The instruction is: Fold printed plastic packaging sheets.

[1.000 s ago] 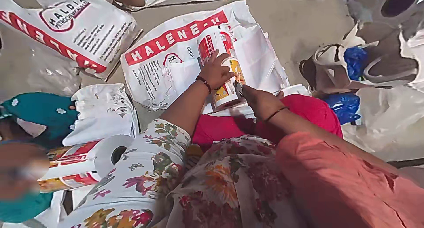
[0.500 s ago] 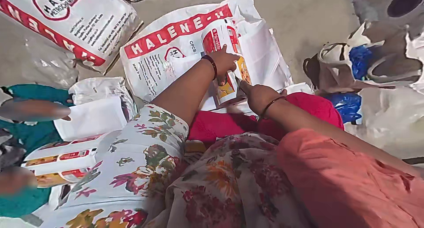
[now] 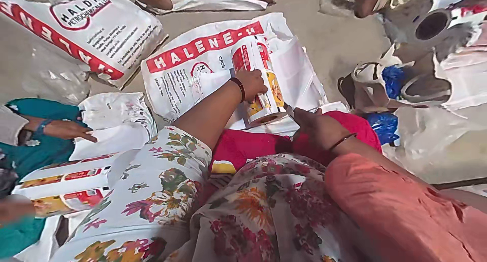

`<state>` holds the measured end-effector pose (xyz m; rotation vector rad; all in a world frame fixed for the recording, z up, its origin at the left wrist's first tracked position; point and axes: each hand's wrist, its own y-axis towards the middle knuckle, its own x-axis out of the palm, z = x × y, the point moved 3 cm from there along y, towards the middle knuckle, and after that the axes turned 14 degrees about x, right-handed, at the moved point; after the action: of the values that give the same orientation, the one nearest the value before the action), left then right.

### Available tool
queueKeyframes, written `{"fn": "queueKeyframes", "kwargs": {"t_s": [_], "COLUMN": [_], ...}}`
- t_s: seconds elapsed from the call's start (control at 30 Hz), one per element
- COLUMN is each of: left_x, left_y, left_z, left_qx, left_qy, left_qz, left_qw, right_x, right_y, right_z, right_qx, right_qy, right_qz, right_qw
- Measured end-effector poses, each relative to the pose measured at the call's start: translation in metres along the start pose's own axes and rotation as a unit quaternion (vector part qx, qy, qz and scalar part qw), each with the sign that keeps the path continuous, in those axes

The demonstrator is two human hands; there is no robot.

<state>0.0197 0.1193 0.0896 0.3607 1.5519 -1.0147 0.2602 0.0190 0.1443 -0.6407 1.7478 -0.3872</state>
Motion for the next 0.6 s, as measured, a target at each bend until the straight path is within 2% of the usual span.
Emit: {"fn": "queueKeyframes", "kwargs": {"t_s": [0.17,0.47,0.6], "left_x": [0.005,0.024,0.027], "left_y": [0.005,-0.006,-0.014], "left_z": [0.012,0.009,0.015], "left_qx": [-0.011,-0.001,-0.006], "left_qy": [-0.013,-0.09,-0.093], "left_qz": [-0.029,0.093,0.11], "left_qw": [0.999,0.992,0.99], "right_x": [0.008,0.014,0.018], "right_y": [0.016,0.044,0.016], "right_z": [-0.017,-0.06,-0.057], "right_qx": [-0.01,-0.014,0.003], "right_qy": [-0.029,-0.101,-0.159], "right_qz": [-0.001,-0.023,-0.077], "right_qw": [1.0,0.995,0.984]}}
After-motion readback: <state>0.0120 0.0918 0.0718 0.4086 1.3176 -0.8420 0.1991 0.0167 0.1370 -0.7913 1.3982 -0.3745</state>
